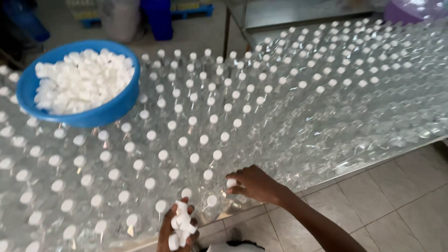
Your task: Placing plastic caps onto the tops of water bottles arranged on a production table
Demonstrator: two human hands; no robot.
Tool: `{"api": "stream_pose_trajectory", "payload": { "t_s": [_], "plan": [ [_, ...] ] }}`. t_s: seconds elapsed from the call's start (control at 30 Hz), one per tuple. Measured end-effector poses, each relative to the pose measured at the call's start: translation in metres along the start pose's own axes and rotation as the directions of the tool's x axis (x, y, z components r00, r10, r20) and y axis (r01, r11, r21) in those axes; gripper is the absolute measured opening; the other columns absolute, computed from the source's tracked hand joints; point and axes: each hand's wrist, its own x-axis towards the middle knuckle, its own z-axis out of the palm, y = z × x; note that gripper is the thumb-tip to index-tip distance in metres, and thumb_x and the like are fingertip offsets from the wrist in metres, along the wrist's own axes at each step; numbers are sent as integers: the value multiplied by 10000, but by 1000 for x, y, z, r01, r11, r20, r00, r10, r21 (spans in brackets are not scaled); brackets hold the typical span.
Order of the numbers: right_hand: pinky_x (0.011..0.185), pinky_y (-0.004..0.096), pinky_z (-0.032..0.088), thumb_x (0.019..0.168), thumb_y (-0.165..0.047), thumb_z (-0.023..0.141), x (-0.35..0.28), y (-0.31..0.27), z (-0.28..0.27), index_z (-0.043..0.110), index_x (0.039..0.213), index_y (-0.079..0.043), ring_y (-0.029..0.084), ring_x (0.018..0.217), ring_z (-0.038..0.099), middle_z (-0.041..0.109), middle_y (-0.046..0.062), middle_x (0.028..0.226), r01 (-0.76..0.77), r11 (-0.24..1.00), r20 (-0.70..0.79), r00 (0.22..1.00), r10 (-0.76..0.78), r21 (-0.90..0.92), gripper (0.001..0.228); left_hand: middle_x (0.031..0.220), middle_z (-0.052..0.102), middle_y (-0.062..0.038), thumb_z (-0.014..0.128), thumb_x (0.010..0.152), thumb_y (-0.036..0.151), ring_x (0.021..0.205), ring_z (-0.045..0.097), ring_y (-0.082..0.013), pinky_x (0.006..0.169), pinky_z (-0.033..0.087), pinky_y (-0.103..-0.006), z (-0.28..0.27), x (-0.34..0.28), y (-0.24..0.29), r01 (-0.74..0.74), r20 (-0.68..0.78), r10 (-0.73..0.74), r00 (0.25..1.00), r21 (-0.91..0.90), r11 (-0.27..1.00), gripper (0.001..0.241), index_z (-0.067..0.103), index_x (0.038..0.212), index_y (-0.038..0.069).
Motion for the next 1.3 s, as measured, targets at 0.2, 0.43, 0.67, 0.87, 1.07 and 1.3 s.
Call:
{"api": "stream_pose_trajectory", "payload": {
  "t_s": [0.2,0.43,0.67,0.87,1.07,1.3],
  "plan": [
    [694,308,500,1111,-406,608,15,18,-4,762,1319,-164,150,710,701,725,27,848,-127,930,172,983,70,346,354,1087,673,-33,613,1021,502,755,667,-257,442,484,-400,-64,56,-7,157,156,-158,975,14,987,467,655,1421,264],
    [755,283,510,1056,-494,643,34,31,-3,742,1262,-174,74,799,728,776,-10,946,-238,844,331,941,76,481,393,1054,679,-47,635,1009,471,715,631,-247,428,459,-378,-40,43,-12,150,7,-150,989,-8,989,478,670,1425,237],
    [767,279,542,1094,-327,664,36,38,2,770,1245,-143,72,756,723,781,-5,897,-215,837,302,951,63,503,260,1059,669,-47,604,1028,478,706,662,-263,429,473,-371,-32,39,-21,143,42,-142,989,-15,990,512,658,1454,200],
    [731,259,564,1062,-382,708,30,31,-2,797,1192,-140,69,728,742,814,-5,918,-151,862,240,970,36,484,289,1060,674,-67,576,1048,443,668,638,-253,368,466,-382,1,24,-32,166,145,-165,975,7,986,593,571,1567,155],
    [1007,516,484,1032,-455,716,8,8,4,751,1363,-138,285,962,804,845,77,1114,42,998,-200,979,-33,37,459,1015,656,-66,629,1016,408,665,632,-226,340,472,-368,37,8,-53,245,157,-251,955,53,968,559,603,1526,180],
    [933,360,520,1044,-344,694,-52,-62,-20,673,1473,-165,191,1082,645,640,37,1232,156,749,-86,988,-132,644,465,866,609,-123,702,1001,357,602,562,-246,349,406,-330,97,-34,-67,264,-102,-250,963,177,948,399,639,1308,111]
  ]
}}
